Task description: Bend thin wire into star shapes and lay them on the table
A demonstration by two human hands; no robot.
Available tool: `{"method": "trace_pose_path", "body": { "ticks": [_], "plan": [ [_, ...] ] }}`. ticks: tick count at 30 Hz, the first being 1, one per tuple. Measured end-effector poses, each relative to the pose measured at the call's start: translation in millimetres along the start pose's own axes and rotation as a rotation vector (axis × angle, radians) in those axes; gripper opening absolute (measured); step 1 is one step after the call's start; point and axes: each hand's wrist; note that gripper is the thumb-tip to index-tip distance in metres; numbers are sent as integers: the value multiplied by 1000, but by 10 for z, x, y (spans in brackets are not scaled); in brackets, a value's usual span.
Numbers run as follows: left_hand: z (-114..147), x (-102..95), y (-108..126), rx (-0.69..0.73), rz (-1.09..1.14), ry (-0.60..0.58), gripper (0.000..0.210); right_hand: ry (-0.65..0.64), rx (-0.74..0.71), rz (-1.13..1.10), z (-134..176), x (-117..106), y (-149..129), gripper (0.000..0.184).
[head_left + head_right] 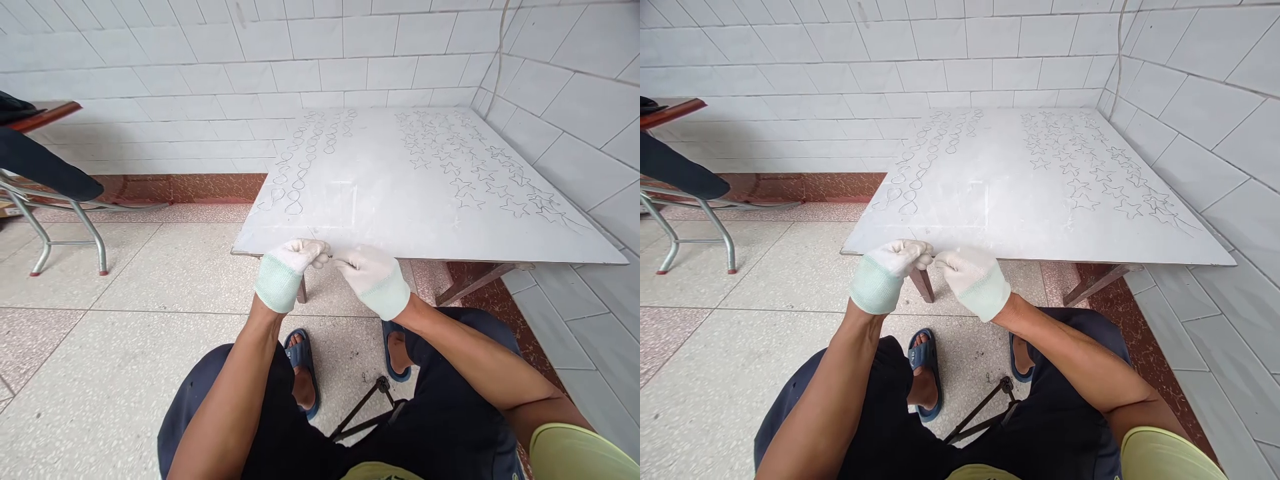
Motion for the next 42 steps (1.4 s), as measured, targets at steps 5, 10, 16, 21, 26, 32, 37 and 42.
{"method": "trace_pose_path", "body": {
  "ticks": [5,10,16,21,26,32,37,42],
  "plan": [
    [8,22,36,10,124,-46,41,72,61,-109,34,23,-76,26],
    [37,-20,21,-4,18,5,32,84,-33,-1,37,14,-46,24],
    [44,-73,47,-67,-51,-38,34,29,-141,184,15,-35,-47,33],
    [60,-49,110,-71,-51,-104,37,96,-84,185,53,-56,-69,33],
    [27,-93,84,2,-33,-171,36,125,-6,110,77,-117,-118,38],
    [38,-4,90,15,-55,-53,30,147,54,39,76,-143,-145,40],
    [66,89,107,32,-28,-4,28,85,-47,53,62,-161,-107,41],
    [84,14,128,36,-127,-43,29,-43,-170,115,-27,-223,-50,41]
  ]
}}
Point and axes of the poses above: each hand's wrist, its own z-axis away from the middle knuckle, its own x-axis out of the palm, y = z × x, and after that the axes turned 2 degrees about -x, right-handed
